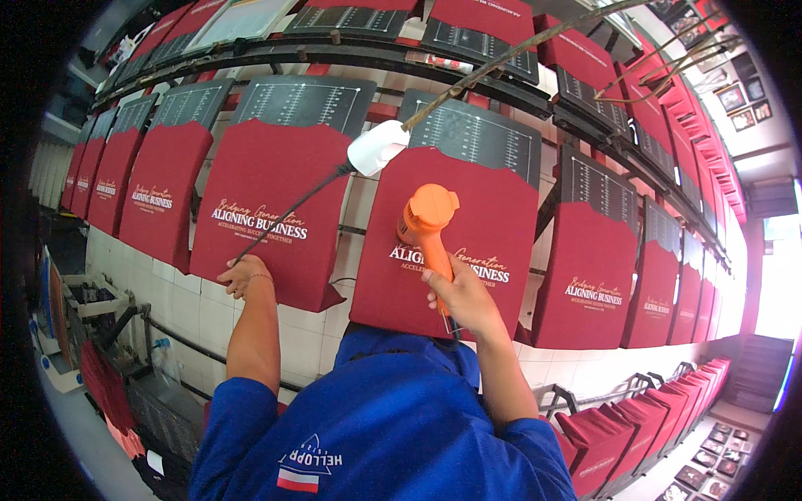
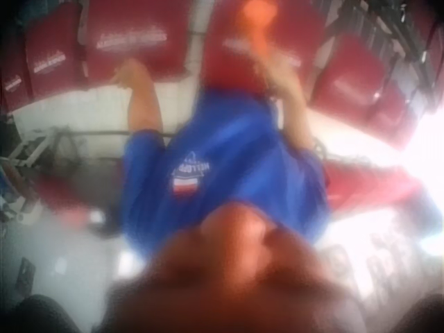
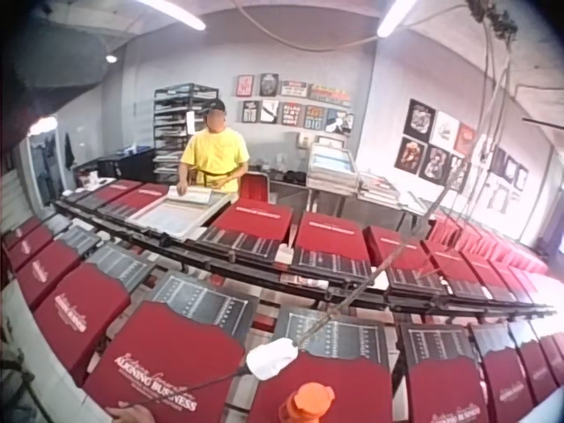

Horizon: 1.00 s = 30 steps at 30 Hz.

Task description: The person dries ink on red t-shirts using a heat gun, moving from one platen to the next on a screen printing press and adjusting the garments by hand.

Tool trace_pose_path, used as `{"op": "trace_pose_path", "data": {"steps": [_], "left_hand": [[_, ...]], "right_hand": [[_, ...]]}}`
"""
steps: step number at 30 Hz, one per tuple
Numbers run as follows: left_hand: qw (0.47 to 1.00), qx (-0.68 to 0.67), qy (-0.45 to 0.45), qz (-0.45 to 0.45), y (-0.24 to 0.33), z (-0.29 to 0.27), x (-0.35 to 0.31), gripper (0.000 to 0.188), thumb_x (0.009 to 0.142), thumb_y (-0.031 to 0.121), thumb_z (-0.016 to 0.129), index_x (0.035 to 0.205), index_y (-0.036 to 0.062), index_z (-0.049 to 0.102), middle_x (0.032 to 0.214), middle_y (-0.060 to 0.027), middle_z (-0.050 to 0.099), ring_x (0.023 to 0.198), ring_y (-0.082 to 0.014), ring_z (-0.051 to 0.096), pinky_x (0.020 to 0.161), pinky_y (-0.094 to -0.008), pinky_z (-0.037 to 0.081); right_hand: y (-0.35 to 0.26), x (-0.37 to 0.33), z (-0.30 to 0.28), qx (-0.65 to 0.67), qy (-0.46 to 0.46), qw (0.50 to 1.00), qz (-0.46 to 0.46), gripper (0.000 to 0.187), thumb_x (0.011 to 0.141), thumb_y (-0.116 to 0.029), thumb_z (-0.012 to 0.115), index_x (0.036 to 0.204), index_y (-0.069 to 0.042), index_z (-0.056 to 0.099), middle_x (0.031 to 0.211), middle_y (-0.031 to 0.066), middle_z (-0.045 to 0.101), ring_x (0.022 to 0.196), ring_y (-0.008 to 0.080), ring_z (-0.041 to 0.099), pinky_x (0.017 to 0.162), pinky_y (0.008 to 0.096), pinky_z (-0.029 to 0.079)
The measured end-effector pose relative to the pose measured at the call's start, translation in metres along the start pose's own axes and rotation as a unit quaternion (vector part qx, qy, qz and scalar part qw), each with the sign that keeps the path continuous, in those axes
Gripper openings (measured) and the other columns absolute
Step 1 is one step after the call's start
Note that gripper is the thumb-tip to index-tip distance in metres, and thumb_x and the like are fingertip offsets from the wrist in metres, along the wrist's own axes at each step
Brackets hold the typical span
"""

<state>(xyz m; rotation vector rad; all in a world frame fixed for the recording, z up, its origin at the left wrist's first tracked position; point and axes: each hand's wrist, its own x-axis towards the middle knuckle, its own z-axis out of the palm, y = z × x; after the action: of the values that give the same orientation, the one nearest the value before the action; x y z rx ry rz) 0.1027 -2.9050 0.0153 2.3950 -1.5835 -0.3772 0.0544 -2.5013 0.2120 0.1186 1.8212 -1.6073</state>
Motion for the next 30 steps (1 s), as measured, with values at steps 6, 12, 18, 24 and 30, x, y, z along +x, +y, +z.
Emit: {"op": "trace_pose_path", "data": {"steps": [6,12,18,24,30], "left_hand": [[0.999,-0.036,-0.019,0.004,-0.007,0.002,0.005,0.06,0.101,0.044,0.039,0.144,0.002,0.034,0.132,-0.0321,0.043,0.121,-0.045,0.048,0.096,-0.0561,0.043],[0.995,-0.084,-0.018,0.053,-0.022,0.005,0.007,0.058,0.103,0.045,0.037,0.145,0.0052,0.035,0.132,-0.0279,0.044,0.124,-0.0434,0.047,0.095,-0.0562,0.045],[0.987,-0.112,-0.048,0.103,-0.036,-0.005,0.005,0.054,0.104,0.047,0.037,0.141,0.0077,0.04,0.133,-0.0258,0.044,0.125,-0.042,0.046,0.092,-0.0562,0.048],[0.986,-0.129,-0.046,0.1,-0.037,0.0,0.008,0.052,0.104,0.048,0.038,0.139,0.0088,0.042,0.134,-0.0247,0.044,0.125,-0.0416,0.046,0.093,-0.0566,0.047],[0.988,-0.121,-0.048,0.087,-0.033,-0.005,0.005,0.052,0.104,0.047,0.039,0.138,0.0071,0.042,0.137,-0.0259,0.042,0.126,-0.042,0.045,0.094,-0.0562,0.047]], "right_hand": [[0.008,-0.024,-0.007,-0.028,-0.05,0.997,0.048,0.031,0.101,-0.022,0.058,0.121,0.001,0.054,0.09,0.0026,0.061,0.069,0.0076,0.058,0.061,0.0245,0.051],[0.023,-0.047,0.001,-0.036,-0.005,0.999,0.039,0.032,0.1,-0.021,0.058,0.122,0.002,0.053,0.086,0.0032,0.061,0.066,0.0085,0.058,0.058,0.0247,0.05],[0.035,-0.043,0.008,0.003,0.023,1.0,0.007,0.033,0.1,-0.024,0.06,0.12,0.002,0.053,0.073,0.0034,0.059,0.06,0.0091,0.057,0.053,0.0247,0.048],[0.031,-0.045,0.015,-0.007,0.028,0.999,0.021,0.031,0.1,-0.023,0.059,0.118,0.001,0.054,0.081,0.0034,0.06,0.064,0.0087,0.058,0.056,0.0245,0.05],[0.028,-0.05,0.015,-0.023,0.04,0.999,0.027,0.031,0.1,-0.02,0.059,0.122,0.002,0.054,0.087,0.0032,0.06,0.065,0.0078,0.058,0.058,0.0245,0.05]]}}
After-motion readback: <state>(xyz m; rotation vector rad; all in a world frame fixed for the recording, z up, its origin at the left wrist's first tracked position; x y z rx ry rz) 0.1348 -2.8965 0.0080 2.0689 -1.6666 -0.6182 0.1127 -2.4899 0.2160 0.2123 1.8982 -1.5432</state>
